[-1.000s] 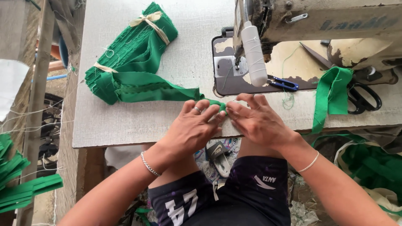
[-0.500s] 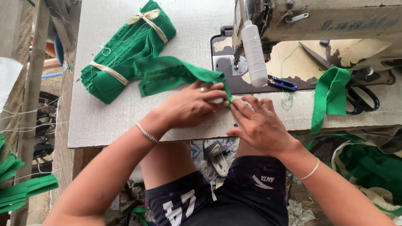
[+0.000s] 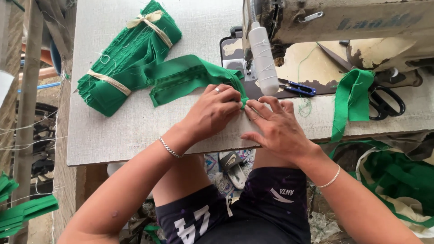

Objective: Sewing green zippers onto fabric strips using an industrial sewing machine and trimming thread with scissors.

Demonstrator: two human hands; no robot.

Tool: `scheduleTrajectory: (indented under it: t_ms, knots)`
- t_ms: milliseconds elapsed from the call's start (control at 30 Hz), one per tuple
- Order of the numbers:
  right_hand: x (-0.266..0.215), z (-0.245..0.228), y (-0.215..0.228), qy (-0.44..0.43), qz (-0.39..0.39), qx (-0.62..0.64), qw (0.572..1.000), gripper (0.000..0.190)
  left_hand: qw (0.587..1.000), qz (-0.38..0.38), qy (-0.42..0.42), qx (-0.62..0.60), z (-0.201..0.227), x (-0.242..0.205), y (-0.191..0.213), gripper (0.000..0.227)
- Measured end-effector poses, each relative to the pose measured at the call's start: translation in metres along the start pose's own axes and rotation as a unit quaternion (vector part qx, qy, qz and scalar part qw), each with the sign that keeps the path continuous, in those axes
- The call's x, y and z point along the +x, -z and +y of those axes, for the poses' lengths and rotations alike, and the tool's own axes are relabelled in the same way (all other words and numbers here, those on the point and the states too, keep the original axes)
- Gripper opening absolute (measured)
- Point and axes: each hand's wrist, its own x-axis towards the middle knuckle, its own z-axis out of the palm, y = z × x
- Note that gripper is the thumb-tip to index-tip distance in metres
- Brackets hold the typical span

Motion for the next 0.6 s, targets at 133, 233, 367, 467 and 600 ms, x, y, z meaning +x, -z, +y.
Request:
scheduleTrajectory:
  t_ms: [133, 233, 367, 467, 600]
  knots:
    - [-0.002, 0.009, -0.006, -0.001, 0.018, 0.026, 0.999, 0.063, 0.999, 0.021, 0.04, 0.008, 0.01, 0.005, -0.004, 0.013]
    - [-0.001, 0.014, -0.005, -0.001, 0.033, 0.052, 0.998, 0.055, 0.998, 0.025, 0.057, 0.026, 0.017, 0.007, -0.005, 0.017]
    - [0.005, 0.02, -0.006, 0.007, 0.074, 0.076, 0.994, 0.033, 0.998, 0.025, 0.052, 0.03, 0.027, 0.018, 0.014, 0.016]
    - [0.006, 0.02, -0.008, 0.015, 0.084, 0.047, 0.995, 0.029, 0.999, 0.023, 0.036, -0.007, 0.02, 0.018, 0.013, 0.014]
    - [0.014, 0.023, -0.011, 0.013, 0.062, 0.001, 0.998, 0.037, 0.994, 0.009, 0.057, -0.088, 0.0, 0.02, 0.005, 0.01]
